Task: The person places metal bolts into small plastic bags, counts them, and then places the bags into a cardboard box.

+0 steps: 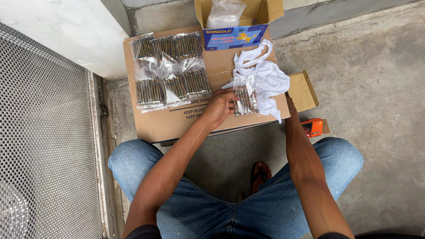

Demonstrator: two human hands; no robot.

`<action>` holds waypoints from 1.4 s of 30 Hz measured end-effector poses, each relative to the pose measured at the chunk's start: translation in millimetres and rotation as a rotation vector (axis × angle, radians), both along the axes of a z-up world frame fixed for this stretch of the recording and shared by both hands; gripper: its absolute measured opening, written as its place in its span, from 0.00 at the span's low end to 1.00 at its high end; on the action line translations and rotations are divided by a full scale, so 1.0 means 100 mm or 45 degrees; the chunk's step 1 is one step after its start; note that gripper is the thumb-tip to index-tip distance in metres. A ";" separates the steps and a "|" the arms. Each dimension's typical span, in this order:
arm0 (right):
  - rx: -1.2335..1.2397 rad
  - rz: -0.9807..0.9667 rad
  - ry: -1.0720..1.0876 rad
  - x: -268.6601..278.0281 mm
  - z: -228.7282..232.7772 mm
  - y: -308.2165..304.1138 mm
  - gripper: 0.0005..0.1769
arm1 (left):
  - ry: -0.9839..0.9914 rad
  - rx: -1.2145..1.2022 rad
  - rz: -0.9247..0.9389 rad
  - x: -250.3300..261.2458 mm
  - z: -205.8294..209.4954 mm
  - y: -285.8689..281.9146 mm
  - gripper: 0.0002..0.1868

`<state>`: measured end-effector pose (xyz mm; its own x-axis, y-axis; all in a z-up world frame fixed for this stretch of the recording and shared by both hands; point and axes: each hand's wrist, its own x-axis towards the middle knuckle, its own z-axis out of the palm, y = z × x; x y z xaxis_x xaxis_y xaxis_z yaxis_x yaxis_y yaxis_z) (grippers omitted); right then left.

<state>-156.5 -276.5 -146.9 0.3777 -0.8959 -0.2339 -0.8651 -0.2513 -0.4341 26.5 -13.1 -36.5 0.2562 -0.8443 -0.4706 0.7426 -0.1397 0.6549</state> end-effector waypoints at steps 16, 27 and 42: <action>0.137 -0.227 0.072 0.28 0.23 0.38 0.20 | -0.011 -0.004 0.003 0.02 0.03 0.00 0.10; 0.186 -0.414 0.129 0.24 0.19 0.40 0.24 | -0.146 -0.086 -0.023 -0.07 0.43 0.08 0.15; -0.196 0.135 -0.772 0.36 1.40 0.35 0.16 | -0.188 -0.198 0.029 -0.15 0.43 0.13 0.21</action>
<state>-120.7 -241.5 -6.8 0.4911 -0.8527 0.1780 -0.4438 -0.4208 -0.7912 11.1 0.1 6.2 0.3327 -0.8971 -0.2907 0.6387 -0.0124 0.7693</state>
